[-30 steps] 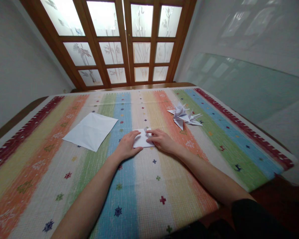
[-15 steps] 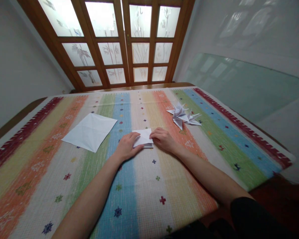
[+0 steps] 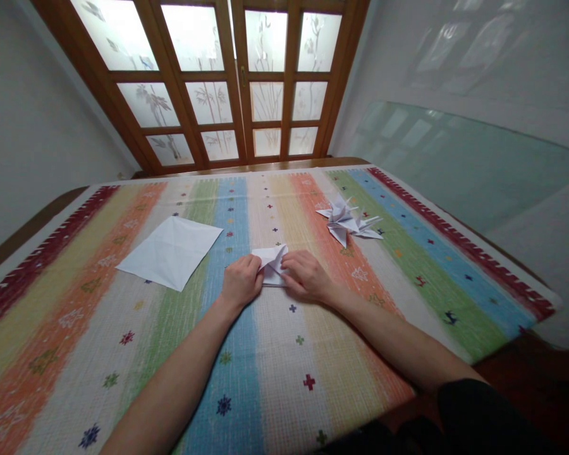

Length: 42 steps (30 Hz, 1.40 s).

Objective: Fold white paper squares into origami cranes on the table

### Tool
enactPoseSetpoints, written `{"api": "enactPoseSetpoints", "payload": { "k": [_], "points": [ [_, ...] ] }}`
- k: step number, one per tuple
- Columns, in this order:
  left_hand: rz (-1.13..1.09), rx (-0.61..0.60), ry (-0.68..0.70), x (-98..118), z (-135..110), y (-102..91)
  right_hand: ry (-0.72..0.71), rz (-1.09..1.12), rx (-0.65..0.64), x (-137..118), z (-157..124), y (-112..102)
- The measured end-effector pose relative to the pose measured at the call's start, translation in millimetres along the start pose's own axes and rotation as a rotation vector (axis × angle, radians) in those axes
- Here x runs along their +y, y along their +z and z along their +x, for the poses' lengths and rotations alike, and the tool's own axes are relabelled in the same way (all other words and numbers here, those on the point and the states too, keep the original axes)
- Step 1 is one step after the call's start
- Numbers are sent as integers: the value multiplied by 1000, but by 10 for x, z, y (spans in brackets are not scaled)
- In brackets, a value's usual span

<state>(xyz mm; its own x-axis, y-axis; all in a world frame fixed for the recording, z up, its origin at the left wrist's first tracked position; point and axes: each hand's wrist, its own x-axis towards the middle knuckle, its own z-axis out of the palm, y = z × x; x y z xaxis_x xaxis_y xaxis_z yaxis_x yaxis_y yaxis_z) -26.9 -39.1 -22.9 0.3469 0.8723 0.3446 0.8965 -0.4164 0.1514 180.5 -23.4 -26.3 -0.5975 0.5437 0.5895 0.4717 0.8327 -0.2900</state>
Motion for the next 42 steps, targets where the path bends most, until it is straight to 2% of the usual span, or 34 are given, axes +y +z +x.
{"api": "enactPoseSetpoints", "payload": {
  "k": [3,7,10,15,17,20,23,26,28,36,42],
  "points": [
    [42,32,30,21,-10,-20,-84,-49,-154,-56,41,22],
    [97,39,104,67,-12,-45,52,-246,-294,-70,106,134],
    [74,25,136,89,-16,-40,87,-287,-345,-66,155,222],
    [-41,46,59,50,-39,15,150,-285,-375,-61,254,298],
    [-104,99,43,-1,-35,45,163,-256,-387,-44,285,303],
    [-291,187,90,-114,0,81,143,-171,-366,10,299,275],
    [-433,115,142,-230,43,89,148,-93,-366,72,285,212],
    [-447,-40,118,-292,66,73,205,-30,-394,115,272,144],
    [-439,-75,84,-303,74,62,234,14,-402,132,268,110],
    [-462,-12,-57,-283,114,92,206,96,-402,92,248,16],
    [-390,20,-179,-207,171,131,155,83,-481,67,210,-10]
  ]
}}
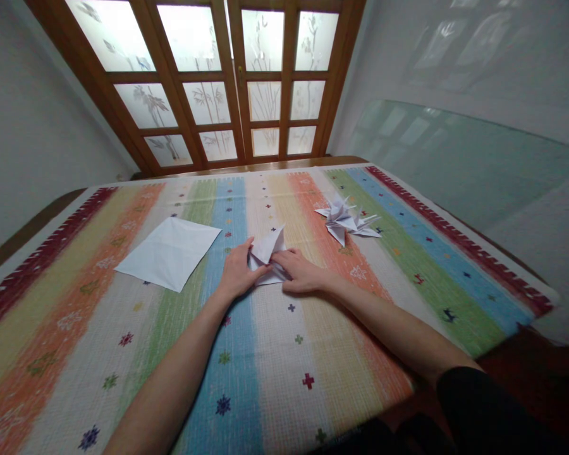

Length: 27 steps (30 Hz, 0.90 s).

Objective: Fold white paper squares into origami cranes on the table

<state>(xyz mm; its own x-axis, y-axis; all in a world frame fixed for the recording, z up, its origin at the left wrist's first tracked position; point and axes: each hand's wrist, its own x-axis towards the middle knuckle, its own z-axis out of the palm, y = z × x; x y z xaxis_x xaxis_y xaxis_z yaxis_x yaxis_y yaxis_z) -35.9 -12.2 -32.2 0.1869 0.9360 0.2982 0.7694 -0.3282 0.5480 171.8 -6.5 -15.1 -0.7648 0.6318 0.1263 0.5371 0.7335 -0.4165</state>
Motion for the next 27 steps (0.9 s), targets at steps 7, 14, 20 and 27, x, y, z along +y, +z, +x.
{"api": "enactPoseSetpoints", "payload": {
  "k": [7,14,20,27],
  "points": [
    [181,41,-30,127,-11,74,-21,35,34,31,-63,9],
    [243,71,4,120,-40,81,105,34,253,19,-175,76],
    [-1,122,288,-1,-63,57,74,-130,230,-54,-188,141],
    [-11,-4,149,-5,-31,107,297,-44,266,-106,-162,134]
  ]
}}
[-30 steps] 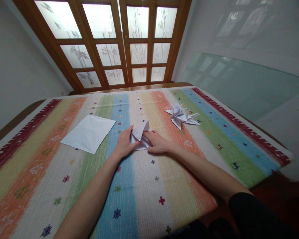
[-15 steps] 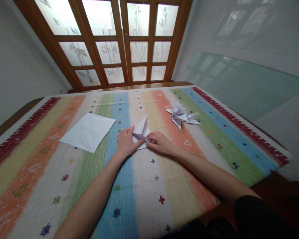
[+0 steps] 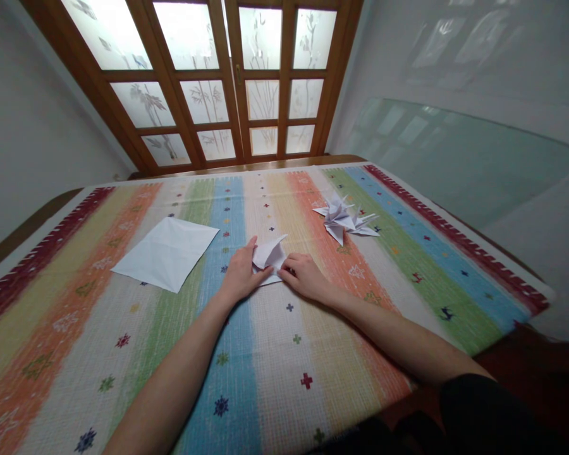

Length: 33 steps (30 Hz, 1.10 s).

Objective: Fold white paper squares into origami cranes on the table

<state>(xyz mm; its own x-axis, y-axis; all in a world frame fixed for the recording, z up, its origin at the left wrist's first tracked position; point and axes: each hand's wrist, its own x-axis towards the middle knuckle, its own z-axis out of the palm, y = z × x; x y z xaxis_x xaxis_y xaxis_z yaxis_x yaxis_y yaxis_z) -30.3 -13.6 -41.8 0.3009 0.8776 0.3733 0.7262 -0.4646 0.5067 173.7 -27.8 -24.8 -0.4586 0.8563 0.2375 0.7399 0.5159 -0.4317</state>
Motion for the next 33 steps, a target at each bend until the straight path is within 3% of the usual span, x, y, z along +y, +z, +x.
{"api": "enactPoseSetpoints", "payload": {
  "k": [8,14,20,26,29,31,33],
  "points": [
    [188,-31,-35,102,9,-10,146,-62,-35,-68,11,-38],
    [265,-15,-156,174,9,-4,25,-70,-24,-59,17,-25],
    [305,85,-258,208,20,35,-55,-7,-53,-15,31,47],
    [280,117,-163,132,35,41,-37,59,-62,26,44,64],
    [278,133,17,154,76,-124,-26,75,-58,30,47,64],
    [357,63,166,228,125,-308,-24,80,-57,28,48,68],
    [500,-156,307,345,192,-496,-23,88,-53,24,48,74]
  ]
}}
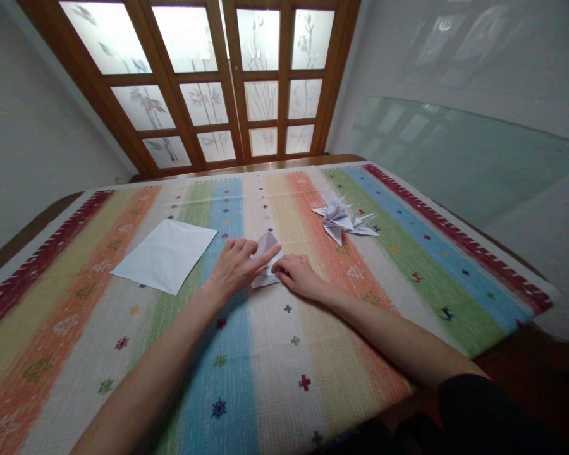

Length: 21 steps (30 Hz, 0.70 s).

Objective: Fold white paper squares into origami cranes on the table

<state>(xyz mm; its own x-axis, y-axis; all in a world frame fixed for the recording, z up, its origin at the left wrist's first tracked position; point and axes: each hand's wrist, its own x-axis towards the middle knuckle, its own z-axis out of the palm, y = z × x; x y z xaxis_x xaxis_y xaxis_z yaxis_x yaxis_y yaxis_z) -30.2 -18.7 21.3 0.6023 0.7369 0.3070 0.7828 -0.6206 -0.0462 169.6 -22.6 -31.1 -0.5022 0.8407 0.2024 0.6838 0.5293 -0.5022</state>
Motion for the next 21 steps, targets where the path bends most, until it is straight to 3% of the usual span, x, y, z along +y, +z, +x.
{"api": "enactPoseSetpoints", "payload": {
  "k": [3,6,12,18,21],
  "points": [
    [138,-307,120,39,125,-254,2,2,-1,-6,0,6],
    [183,-429,48,83,255,-324,2,-9,-7,-12,-3,0],
    [-59,-280,-103,50,369,-213,16,-5,-13,-17,-7,-17],
    [107,-265,-141,11,375,-272,2,-6,-5,11,-7,10],
    [94,-144,-134,-2,324,-283,-4,-5,-4,13,-9,13]
  ]
}}
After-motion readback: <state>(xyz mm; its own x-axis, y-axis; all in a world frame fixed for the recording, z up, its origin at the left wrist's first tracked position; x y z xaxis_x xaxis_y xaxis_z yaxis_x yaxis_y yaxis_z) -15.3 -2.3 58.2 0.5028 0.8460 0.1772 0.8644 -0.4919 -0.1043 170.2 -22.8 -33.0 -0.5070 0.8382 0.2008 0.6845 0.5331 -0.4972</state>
